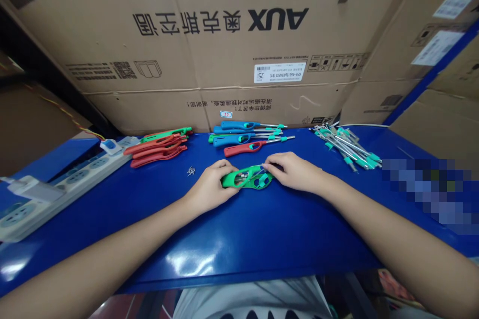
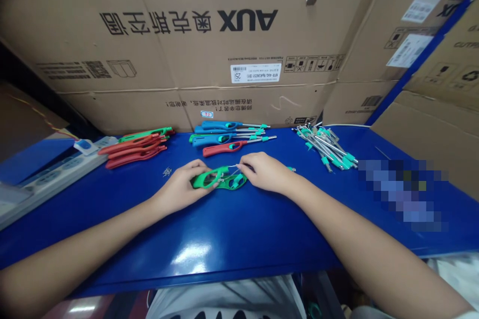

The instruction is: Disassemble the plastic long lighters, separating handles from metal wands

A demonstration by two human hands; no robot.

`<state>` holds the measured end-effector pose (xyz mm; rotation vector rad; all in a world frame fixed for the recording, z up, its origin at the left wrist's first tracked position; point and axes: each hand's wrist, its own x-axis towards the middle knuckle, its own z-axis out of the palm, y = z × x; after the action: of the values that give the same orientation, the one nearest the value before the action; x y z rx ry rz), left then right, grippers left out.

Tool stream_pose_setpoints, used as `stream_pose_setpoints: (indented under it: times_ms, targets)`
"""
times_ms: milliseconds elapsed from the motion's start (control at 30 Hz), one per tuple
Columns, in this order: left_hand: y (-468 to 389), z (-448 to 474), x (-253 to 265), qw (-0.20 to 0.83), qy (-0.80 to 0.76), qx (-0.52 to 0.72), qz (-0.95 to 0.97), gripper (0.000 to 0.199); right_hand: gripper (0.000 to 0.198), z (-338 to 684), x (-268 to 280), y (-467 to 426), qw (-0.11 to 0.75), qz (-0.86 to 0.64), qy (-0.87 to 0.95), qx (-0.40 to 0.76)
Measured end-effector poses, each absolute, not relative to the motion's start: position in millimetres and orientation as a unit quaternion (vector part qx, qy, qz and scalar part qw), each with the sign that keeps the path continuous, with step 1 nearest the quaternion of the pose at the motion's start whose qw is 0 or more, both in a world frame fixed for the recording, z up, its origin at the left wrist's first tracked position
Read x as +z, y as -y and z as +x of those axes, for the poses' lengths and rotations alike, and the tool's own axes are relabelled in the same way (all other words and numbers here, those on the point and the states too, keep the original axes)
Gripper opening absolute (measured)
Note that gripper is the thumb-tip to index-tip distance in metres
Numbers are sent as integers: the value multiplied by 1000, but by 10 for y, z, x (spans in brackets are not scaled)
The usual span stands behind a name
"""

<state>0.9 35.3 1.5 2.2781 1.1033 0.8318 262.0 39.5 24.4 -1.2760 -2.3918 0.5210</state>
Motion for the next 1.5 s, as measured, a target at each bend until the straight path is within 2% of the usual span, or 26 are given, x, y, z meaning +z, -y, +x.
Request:
stream_pose_setpoints:
  times_ms: [100,433,567,667,900,1033,1133,1233,1333,1500]
  targets:
    - [-366,11,-25,233,-392,303,837,14,30,2634,220,-411,191,-428,871,149]
    - [-404,-40,30,204,-367,278,864,7,24,2648,259,-387,232,-415,856,203]
    - [-399,-43,37,187,-389,299,851,10,21,2644,269,-375,241,-396,860,212]
    - [-408,-56,42,186,-388,320,845,17,23,2639,272,-380,255,-381,864,209]
    - [-470,-142,291,173,-331,262,890,11,35,2657,312,-418,293,-339,877,170]
    - [-566,-277,429,172,-348,212,897,25,35,2713,338,-454,281,-336,884,164]
    - [-659,-404,471,173,-403,203,876,34,36,2816,385,-510,280,-408,854,164]
    - [-671,-406,493,240,-480,260,802,40,36,2871,438,-539,323,-472,803,166]
    - [-530,-213,472,374,-482,319,725,47,38,2768,448,-463,349,-460,793,196]
    - [-184,178,308,571,-455,340,593,52,33,2435,362,-206,277,-423,815,284]
